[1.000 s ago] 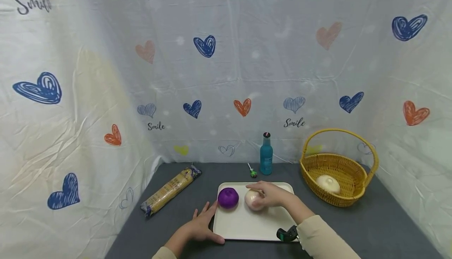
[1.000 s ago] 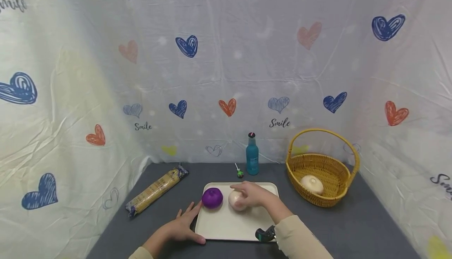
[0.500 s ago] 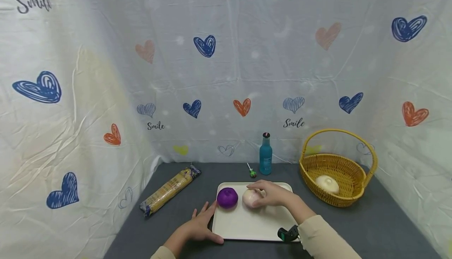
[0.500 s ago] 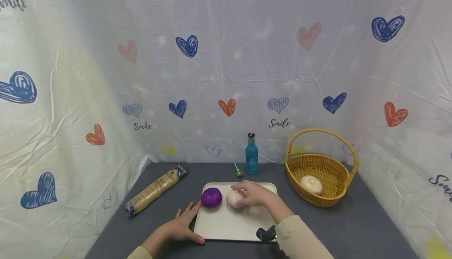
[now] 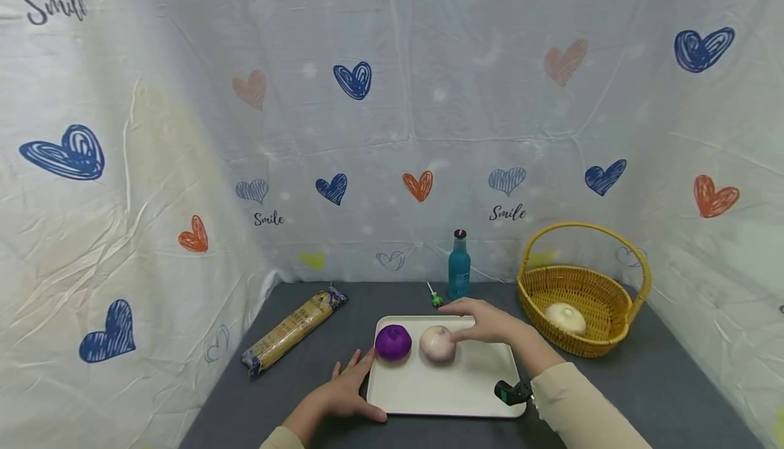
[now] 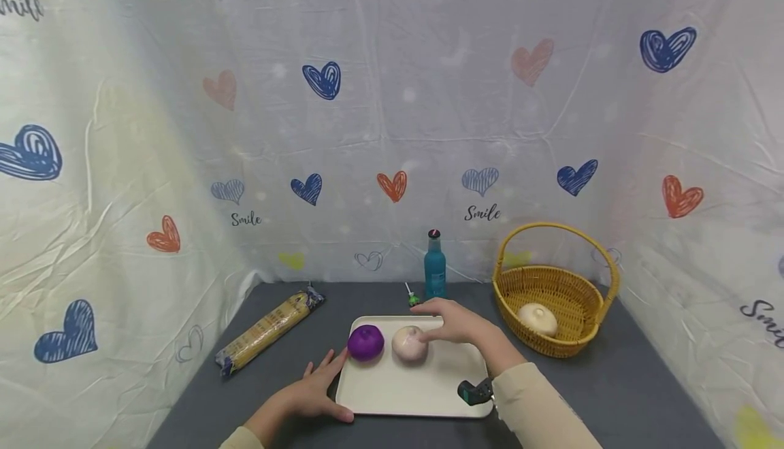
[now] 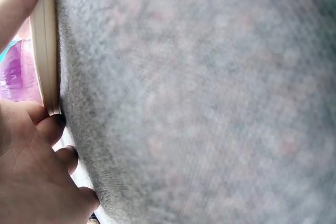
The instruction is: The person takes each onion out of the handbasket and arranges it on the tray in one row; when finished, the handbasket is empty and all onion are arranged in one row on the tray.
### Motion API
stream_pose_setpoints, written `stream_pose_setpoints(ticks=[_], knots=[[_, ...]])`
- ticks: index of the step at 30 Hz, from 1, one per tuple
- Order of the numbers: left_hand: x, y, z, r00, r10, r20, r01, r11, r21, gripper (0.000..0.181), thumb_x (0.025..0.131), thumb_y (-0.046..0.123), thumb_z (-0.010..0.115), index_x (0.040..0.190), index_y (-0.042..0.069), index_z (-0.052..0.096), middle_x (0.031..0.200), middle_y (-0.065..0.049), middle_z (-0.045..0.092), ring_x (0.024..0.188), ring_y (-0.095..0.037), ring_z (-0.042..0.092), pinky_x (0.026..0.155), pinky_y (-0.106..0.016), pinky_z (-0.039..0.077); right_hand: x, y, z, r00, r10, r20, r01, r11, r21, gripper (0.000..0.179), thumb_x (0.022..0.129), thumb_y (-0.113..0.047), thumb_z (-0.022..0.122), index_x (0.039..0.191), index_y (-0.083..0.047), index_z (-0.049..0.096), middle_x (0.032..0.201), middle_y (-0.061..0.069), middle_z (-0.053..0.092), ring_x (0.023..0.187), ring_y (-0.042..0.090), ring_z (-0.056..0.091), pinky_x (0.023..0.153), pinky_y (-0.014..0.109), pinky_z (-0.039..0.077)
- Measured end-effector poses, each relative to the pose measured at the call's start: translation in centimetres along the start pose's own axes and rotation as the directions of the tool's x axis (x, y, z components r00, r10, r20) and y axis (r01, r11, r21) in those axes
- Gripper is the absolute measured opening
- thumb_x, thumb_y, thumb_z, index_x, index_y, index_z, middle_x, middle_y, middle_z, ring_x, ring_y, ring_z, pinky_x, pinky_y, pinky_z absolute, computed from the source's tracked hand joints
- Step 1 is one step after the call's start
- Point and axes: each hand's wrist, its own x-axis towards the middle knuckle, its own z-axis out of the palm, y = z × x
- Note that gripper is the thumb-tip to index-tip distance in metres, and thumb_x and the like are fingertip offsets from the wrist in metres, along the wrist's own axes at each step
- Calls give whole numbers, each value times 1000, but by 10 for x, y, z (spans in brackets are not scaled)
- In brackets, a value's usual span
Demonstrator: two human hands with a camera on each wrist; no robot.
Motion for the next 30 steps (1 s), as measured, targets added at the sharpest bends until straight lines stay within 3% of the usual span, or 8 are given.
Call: stream_pose_setpoints(ticks=[11,21,30], knots=[[-1,0,-1,1000,14,7,-14,1000,-1,129,70,57,87,163,7,12,168,-15,20,154,-47,6,112,-78,-2,-14,6,-42,999,26,-37,-26,1000,-13,61,89,-37,77,144,-18,57,146,13,55,123,34,57,99,57,49],[-1,-1,0,1000,4,5,-4,1000,-1,130,69,59,86,163,9,12,168,-14,21,155,-45,6,113,-77,-2,-37,28,-82,992,44,-118,-42,999,19,61,92,-33,75,144,-8,56,145,20,56,127,44,55,101,61,48],[-1,2,-3,1000,12,6,-12,1000,-12,131,69,61,86,162,7,12,168,-17,20,154,-48,5,112,-78,-4,-59,55,-118,982,133,-135,-123,989,83,62,95,-33,72,147,-6,52,145,23,55,131,50,51,101,56,51]])
